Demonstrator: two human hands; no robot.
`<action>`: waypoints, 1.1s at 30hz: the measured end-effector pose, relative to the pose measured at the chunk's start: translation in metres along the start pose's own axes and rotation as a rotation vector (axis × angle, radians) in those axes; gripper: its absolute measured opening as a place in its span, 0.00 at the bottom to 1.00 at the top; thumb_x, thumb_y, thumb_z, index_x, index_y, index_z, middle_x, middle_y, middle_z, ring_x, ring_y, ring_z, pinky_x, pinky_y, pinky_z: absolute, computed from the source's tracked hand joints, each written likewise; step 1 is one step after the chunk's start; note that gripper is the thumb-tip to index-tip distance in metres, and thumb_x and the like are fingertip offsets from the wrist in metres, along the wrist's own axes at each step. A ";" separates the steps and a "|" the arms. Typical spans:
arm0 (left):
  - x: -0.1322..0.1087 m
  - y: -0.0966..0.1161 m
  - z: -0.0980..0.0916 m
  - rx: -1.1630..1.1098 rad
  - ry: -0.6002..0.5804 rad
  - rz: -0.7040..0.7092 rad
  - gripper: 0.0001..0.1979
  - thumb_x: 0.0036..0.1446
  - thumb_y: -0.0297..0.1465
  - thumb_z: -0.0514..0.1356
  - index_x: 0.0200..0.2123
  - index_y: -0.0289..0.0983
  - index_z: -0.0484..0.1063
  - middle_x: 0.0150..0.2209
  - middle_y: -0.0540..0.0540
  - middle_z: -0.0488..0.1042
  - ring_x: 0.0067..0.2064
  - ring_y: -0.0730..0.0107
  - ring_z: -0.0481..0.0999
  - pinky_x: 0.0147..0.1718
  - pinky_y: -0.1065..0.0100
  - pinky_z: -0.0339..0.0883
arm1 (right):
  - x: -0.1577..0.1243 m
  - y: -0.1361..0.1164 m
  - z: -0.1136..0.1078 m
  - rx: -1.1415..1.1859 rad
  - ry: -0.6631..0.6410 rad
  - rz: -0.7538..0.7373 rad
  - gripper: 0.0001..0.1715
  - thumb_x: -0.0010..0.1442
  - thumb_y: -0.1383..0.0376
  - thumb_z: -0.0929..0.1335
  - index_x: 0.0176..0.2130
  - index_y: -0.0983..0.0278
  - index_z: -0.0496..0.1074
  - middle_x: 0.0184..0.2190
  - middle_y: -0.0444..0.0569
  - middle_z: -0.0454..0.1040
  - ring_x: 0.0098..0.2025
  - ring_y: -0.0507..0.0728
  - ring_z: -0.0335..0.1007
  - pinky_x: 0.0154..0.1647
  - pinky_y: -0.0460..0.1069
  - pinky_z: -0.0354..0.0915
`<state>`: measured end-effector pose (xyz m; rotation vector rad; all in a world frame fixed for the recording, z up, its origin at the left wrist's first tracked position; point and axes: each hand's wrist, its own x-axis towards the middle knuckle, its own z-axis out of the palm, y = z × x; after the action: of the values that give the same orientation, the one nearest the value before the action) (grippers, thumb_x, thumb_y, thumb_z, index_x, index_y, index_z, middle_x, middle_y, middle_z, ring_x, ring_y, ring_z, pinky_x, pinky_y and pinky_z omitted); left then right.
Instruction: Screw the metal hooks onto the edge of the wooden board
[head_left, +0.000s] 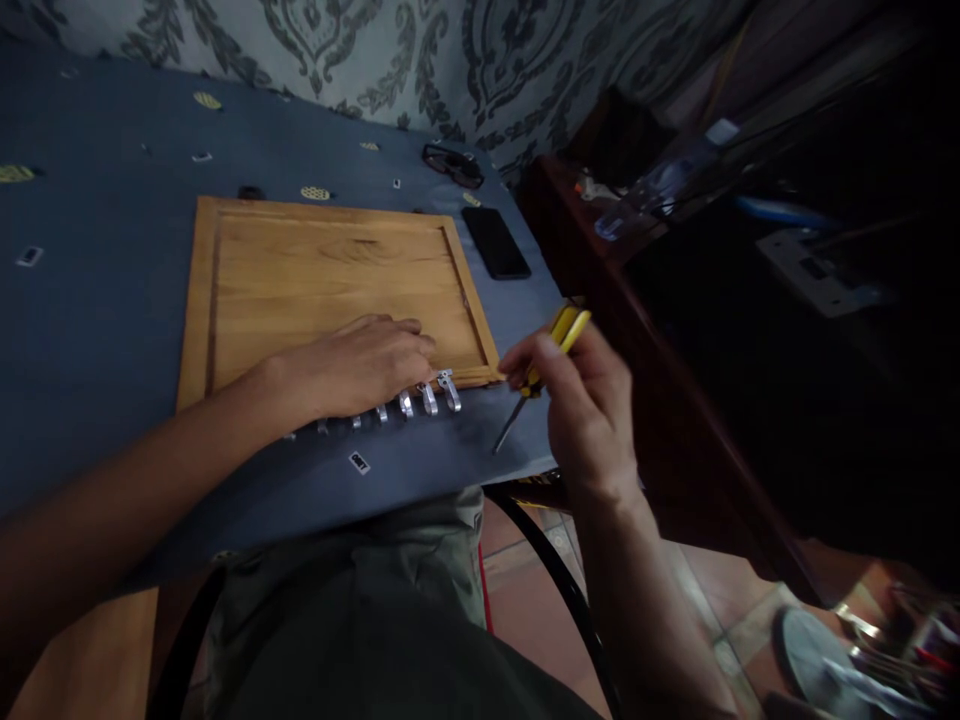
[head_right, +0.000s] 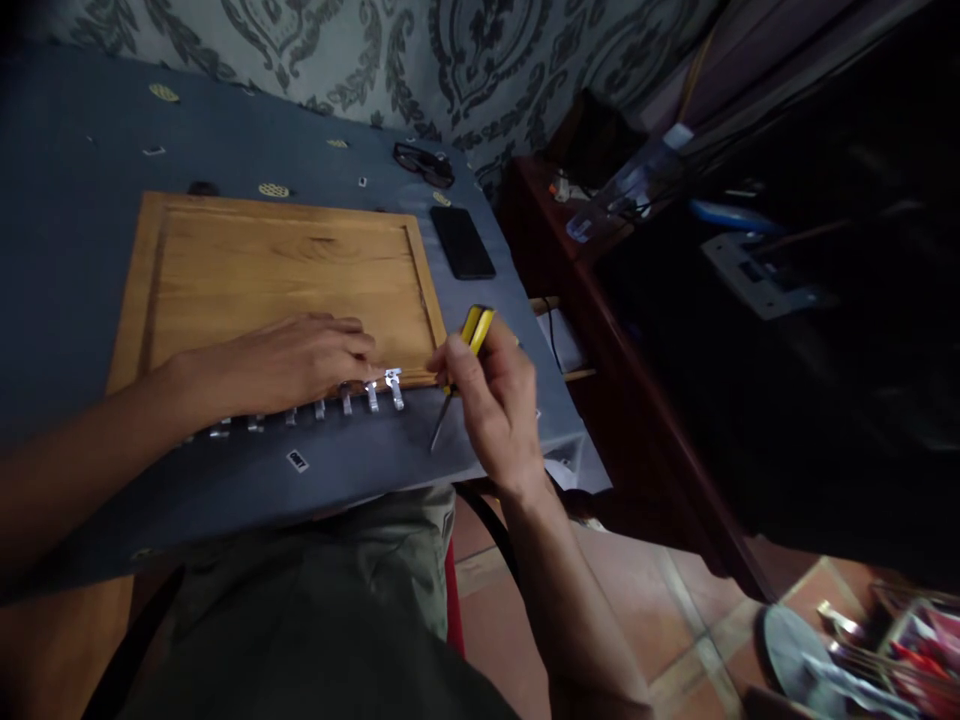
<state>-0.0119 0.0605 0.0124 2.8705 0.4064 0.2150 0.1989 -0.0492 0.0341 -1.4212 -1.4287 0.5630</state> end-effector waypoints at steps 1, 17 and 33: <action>0.000 0.000 -0.002 0.008 -0.034 0.003 0.12 0.72 0.28 0.58 0.42 0.39 0.83 0.43 0.44 0.80 0.49 0.59 0.75 0.43 0.63 0.64 | -0.004 0.002 0.000 0.024 -0.089 0.089 0.24 0.70 0.45 0.69 0.32 0.61 0.74 0.27 0.43 0.73 0.29 0.51 0.69 0.35 0.49 0.67; 0.002 0.000 -0.005 0.035 -0.108 0.006 0.11 0.71 0.27 0.59 0.37 0.36 0.80 0.38 0.44 0.77 0.43 0.60 0.73 0.38 0.61 0.59 | -0.027 0.036 0.026 0.059 -0.167 0.389 0.25 0.58 0.46 0.76 0.25 0.62 0.73 0.22 0.44 0.74 0.27 0.51 0.63 0.32 0.49 0.61; 0.001 -0.001 -0.002 0.051 -0.090 0.010 0.12 0.72 0.27 0.57 0.41 0.38 0.83 0.40 0.43 0.78 0.49 0.57 0.75 0.42 0.60 0.62 | -0.015 0.035 0.014 0.127 -0.032 0.340 0.32 0.63 0.35 0.70 0.33 0.61 0.73 0.23 0.39 0.67 0.20 0.47 0.54 0.22 0.46 0.53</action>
<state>-0.0117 0.0617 0.0146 2.9192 0.3857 0.0785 0.2003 -0.0516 -0.0060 -1.5676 -1.1591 0.8789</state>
